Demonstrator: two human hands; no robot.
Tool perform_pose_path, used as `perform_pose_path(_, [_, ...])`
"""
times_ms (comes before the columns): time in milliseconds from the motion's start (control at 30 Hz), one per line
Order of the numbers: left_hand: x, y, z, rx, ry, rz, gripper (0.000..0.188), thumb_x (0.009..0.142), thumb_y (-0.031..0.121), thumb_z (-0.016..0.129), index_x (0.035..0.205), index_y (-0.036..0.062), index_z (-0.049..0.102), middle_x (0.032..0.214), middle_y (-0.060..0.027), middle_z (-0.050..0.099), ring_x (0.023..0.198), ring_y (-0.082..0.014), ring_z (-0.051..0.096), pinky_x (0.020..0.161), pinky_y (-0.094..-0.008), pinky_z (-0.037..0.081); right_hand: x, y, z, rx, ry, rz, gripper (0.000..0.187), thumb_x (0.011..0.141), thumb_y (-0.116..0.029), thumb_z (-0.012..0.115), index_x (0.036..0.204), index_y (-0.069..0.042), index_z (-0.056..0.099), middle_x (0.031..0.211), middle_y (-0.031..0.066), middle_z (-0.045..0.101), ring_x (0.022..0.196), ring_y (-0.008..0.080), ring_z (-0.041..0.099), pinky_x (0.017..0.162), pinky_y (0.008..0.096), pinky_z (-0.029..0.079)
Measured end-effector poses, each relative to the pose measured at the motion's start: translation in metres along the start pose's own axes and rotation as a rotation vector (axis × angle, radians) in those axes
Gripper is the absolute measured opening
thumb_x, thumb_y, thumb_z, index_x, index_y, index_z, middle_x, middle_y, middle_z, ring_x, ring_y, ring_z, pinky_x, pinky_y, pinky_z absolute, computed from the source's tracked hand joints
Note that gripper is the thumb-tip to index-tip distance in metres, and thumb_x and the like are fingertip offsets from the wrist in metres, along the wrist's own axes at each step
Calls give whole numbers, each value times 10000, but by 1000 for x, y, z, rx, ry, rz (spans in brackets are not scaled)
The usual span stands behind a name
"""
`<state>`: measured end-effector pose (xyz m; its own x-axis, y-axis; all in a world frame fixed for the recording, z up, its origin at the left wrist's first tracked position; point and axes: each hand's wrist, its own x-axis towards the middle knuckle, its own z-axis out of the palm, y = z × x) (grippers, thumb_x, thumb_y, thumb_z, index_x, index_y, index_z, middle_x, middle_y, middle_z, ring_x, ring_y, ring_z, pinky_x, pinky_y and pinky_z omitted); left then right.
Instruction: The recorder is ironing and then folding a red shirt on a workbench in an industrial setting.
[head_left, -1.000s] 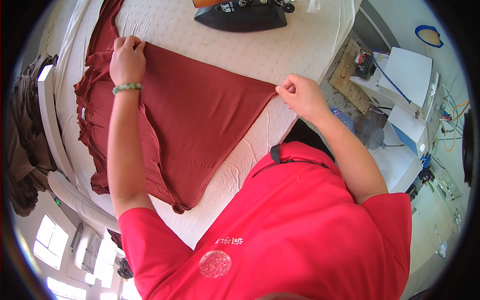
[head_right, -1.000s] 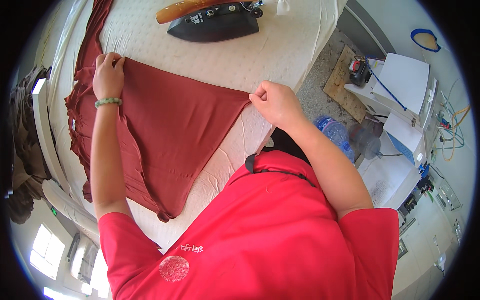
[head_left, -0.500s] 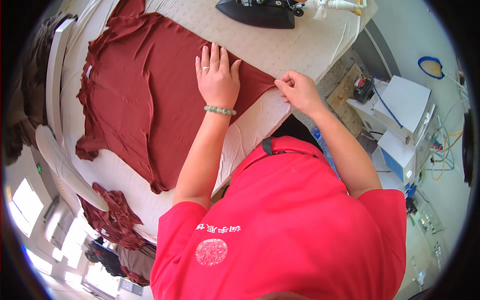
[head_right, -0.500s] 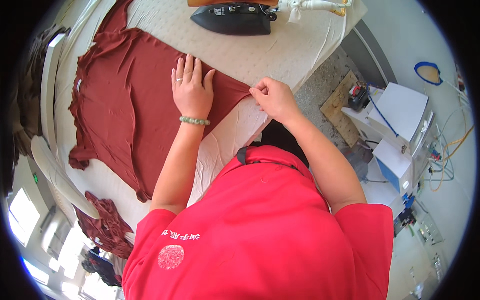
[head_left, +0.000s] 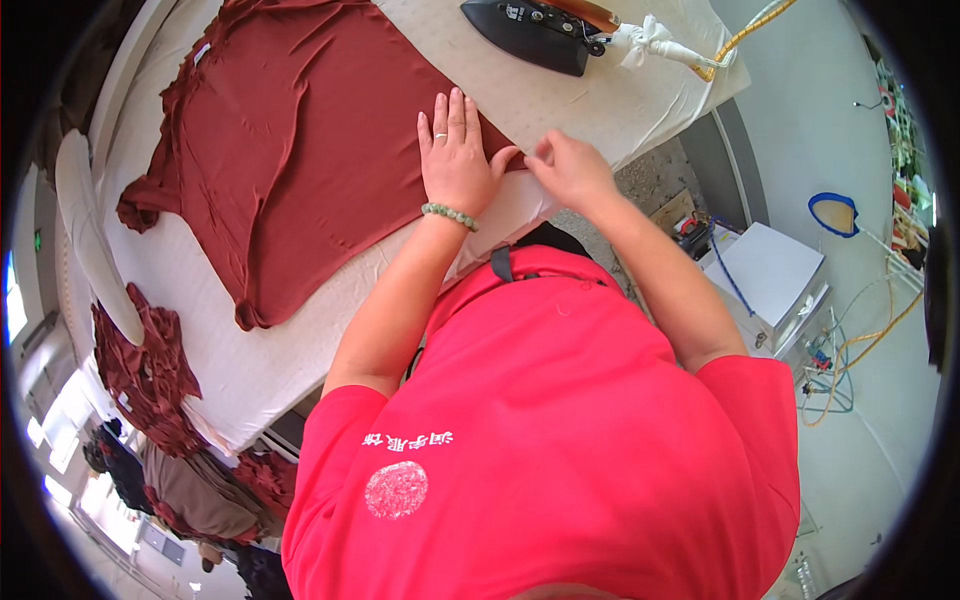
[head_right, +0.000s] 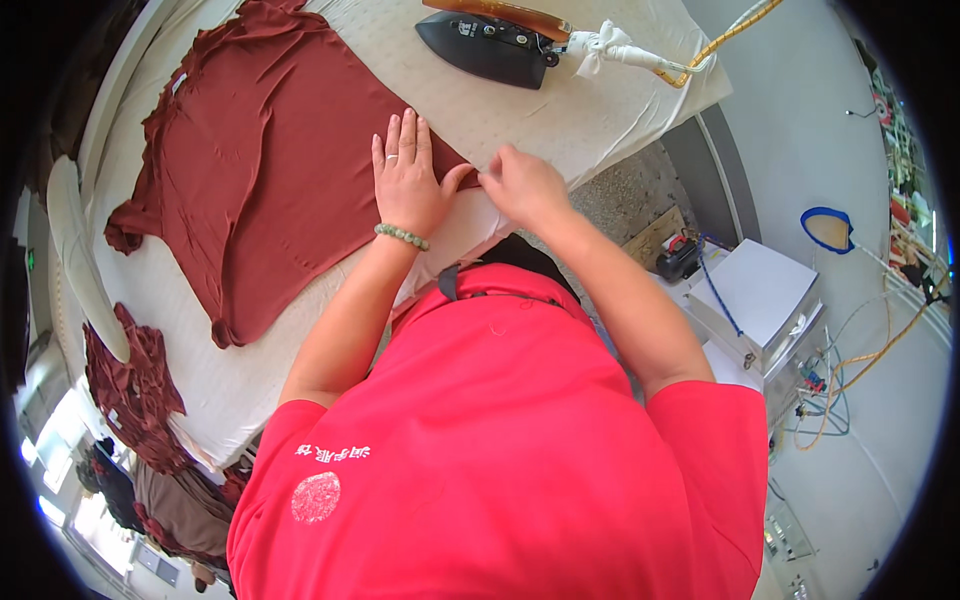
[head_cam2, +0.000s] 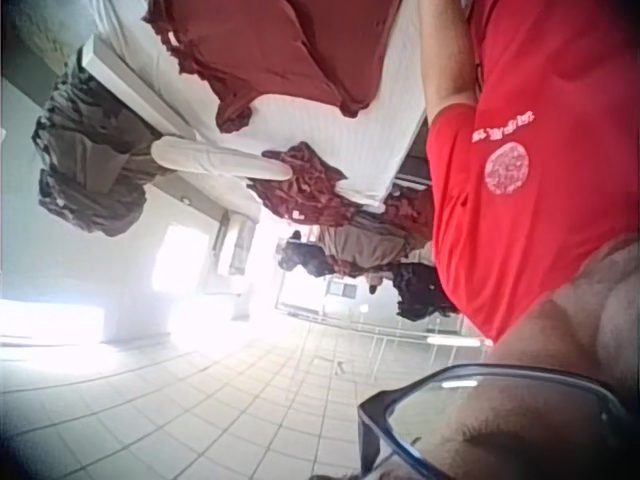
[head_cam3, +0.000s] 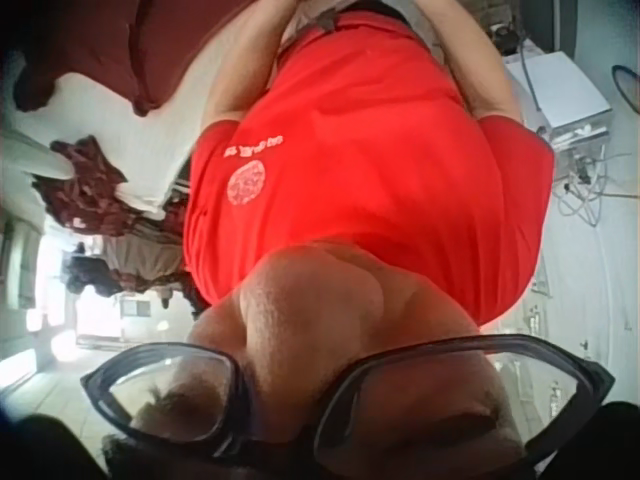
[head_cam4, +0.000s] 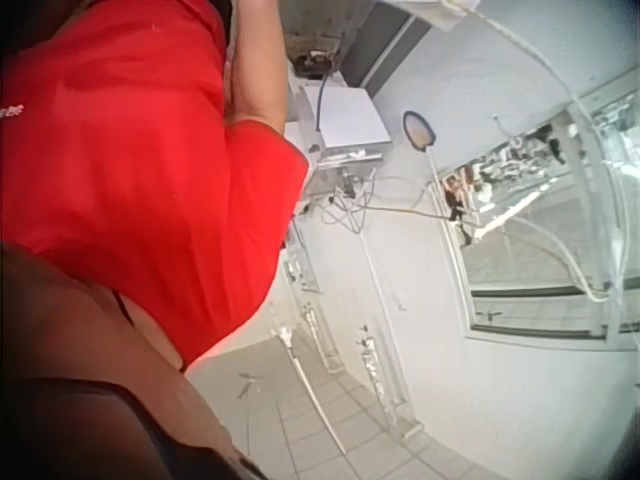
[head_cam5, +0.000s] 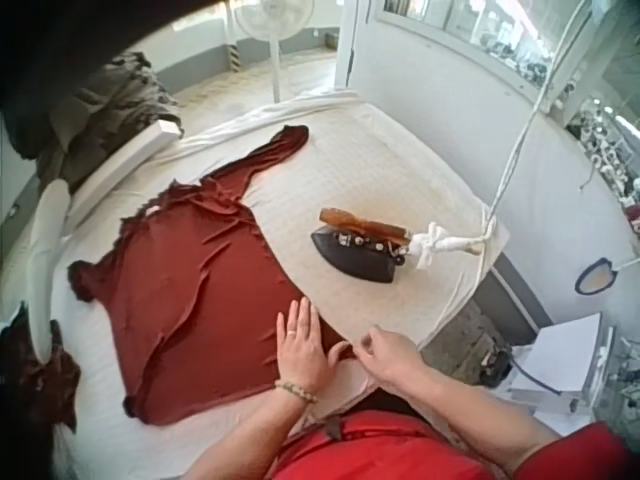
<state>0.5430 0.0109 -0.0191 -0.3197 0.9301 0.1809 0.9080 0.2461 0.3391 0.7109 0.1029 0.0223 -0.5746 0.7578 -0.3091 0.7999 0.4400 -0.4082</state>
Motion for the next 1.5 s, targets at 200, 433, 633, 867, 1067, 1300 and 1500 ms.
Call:
perform_pose_path(200, [2,15,-8,21,-79,-86,1108,804,690,693,1556,-47,348,1674,-172,277,1564,-321,215,1271,-533,110,106,-27,-98,-212,806,-573,326,906,-358,715,1116,-112,676,906,161,742,856,377,716,754,491,566])
perform_pose_path(433, [2,13,-3,34,-113,-89,1148,785,720,692,1574,-30,325,1676,-169,276,1573,-311,193,1275,-528,92,140,-16,-101,-347,236,-251,315,886,-372,704,1043,-99,697,938,159,749,879,375,724,751,494,565])
perform_pose_path(633, [-1,15,-10,40,-102,-121,1154,768,691,732,1582,-8,305,1661,-174,303,1568,-315,211,1270,-536,123,75,5,-102,-329,-9,-447,350,894,-412,715,1113,-139,706,953,148,749,899,394,708,771,501,566])
perform_pose_path(867, [5,21,-17,44,-106,-93,1168,737,650,787,1588,26,286,1636,-195,338,1550,-334,256,1256,-548,178,83,-24,-92,-399,-138,-487,412,890,-407,727,1138,-83,674,925,168,740,890,399,709,765,507,563])
perform_pose_path(1067, [9,12,-25,20,-177,-66,1178,736,647,789,1592,23,276,1634,-211,336,1545,-351,265,1252,-545,186,73,-9,-103,-412,-287,-609,409,898,-428,726,1002,-35,682,920,174,748,901,386,721,783,489,570])
perform_pose_path(1300, [42,-9,-55,-74,-259,-19,783,882,419,709,1494,19,431,1524,-204,484,1389,-335,495,1128,-466,399,70,-22,-105,-320,-317,-389,658,868,-553,729,1216,-7,613,947,218,736,902,420,706,801,491,564])
perform_pose_path(1500, [136,-126,-49,-61,9,215,347,936,44,574,1277,79,623,1263,-108,663,1111,-273,672,862,-378,588,75,-56,-97,-69,-324,-106,732,868,-570,720,1248,40,582,965,272,720,920,452,694,813,496,549])
